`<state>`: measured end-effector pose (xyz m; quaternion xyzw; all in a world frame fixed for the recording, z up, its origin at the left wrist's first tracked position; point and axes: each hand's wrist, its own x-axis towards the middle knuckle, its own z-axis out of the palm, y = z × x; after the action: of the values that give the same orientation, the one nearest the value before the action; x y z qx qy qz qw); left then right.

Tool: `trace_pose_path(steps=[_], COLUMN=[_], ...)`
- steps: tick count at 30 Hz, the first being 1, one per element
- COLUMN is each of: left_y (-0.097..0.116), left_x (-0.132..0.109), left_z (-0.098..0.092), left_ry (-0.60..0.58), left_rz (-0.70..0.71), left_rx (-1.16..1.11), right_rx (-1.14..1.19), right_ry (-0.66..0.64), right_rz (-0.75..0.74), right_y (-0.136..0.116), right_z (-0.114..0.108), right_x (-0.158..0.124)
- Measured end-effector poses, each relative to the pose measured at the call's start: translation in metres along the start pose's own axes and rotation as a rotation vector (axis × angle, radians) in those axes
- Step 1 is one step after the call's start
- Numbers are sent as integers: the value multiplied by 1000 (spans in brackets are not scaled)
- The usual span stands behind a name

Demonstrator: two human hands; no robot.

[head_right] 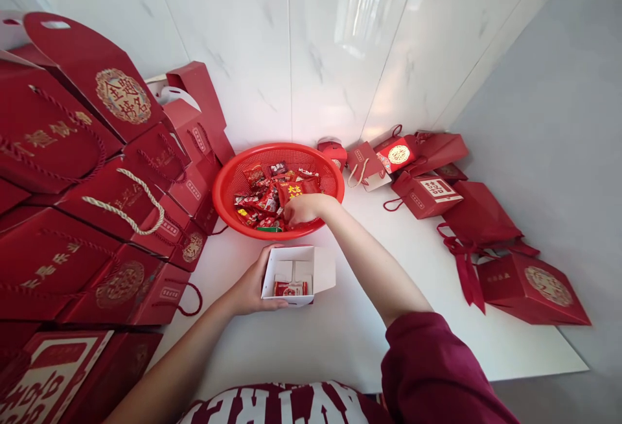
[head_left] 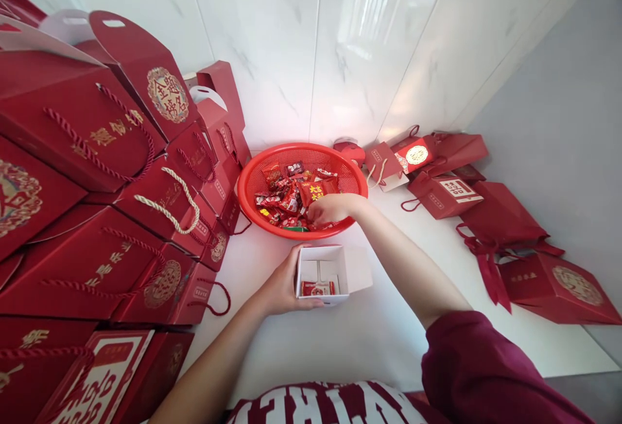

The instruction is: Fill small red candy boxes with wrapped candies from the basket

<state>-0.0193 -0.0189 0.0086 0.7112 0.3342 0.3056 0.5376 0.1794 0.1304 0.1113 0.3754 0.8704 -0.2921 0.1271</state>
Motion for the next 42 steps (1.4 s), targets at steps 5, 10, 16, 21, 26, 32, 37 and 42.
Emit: trace_pose_path(steps=[5,10,16,21,26,32,37,42], left_y=[-2,-1,4,4,4,3,2,2], left_x=[-1,-1,1,2,3,3,4,3], left_z=[-1,-2,-1,-2,-3,-3,-3,-2], left_ry=[4,0,14,11,12,10,23,11], left_rz=[-13,-17,20,13,-2,11,5,-9], left_rx=[33,32,-3,43,72,80,95,96], right_rx=[3,81,871,1304,1142,1051,1072,1008], right_ry=[-152,27,721,796,791,811,804,526], right_rz=[3,-1,-106,-10,-24,12,-19,-186], right_y=[11,20,14,-3,-13,-19,-24,-29], right_z=[11,5,29,55,58,57,56,58], right_x=[29,10,-38,-64,-74,-80,-88,-96])
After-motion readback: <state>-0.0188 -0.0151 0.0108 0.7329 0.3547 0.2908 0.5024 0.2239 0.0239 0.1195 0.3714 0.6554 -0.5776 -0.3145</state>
